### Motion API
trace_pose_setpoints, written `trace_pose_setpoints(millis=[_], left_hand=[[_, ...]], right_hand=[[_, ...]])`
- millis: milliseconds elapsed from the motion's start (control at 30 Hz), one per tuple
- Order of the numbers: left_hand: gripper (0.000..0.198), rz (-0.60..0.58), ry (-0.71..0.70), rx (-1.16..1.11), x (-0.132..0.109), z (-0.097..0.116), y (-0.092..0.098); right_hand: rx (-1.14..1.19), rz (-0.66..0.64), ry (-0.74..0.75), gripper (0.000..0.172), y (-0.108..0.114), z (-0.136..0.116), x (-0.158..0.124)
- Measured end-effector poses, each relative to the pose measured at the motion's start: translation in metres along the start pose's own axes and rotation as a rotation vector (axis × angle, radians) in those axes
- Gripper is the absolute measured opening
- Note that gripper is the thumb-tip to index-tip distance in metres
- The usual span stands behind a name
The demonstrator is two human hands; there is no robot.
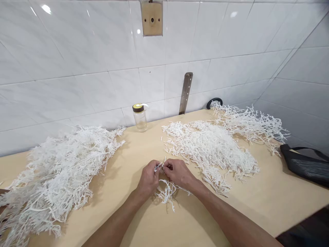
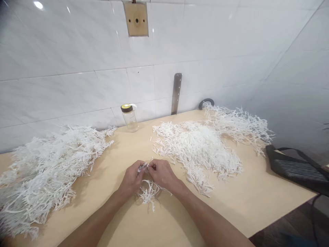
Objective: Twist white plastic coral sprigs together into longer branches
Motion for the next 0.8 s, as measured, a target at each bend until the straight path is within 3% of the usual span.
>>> trace_pose_setpoints(millis=[233,500,600,800], left_hand=[[0.019,-0.028,0.013,-0.105,-0.001,-0.002,-0.003],[0.016,-0.022,-0.005,-0.034,0.001,0.000,-0.001],[0.016,-0.020,0.012,-0.022,0.001,0.000,0.000],[0.019,-0.071,0.078,-0.052,0.002,-0.004,-0.001]], right_hand=[[0.210,-0.162,-0.091,0.017,-0.006,0.014,0.003],[0.181,-0.101,-0.045,0.015,-0.002,0.006,0.003],[0.074,-0.080,0.025,0.018,0.000,-0.004,0.000],[-0.329,0.081,0.195,0.019,-0.003,-0.018,-0.004]])
Point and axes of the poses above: each hand's wrist, its own x-axis towards the middle knuckle, its own y-axis out of the back of the hand, z = x × y, the point moved 7 cm from there along x, towards the middle knuckle, and after that the axes turned 3 degrees about z, right-handed, at the moved point
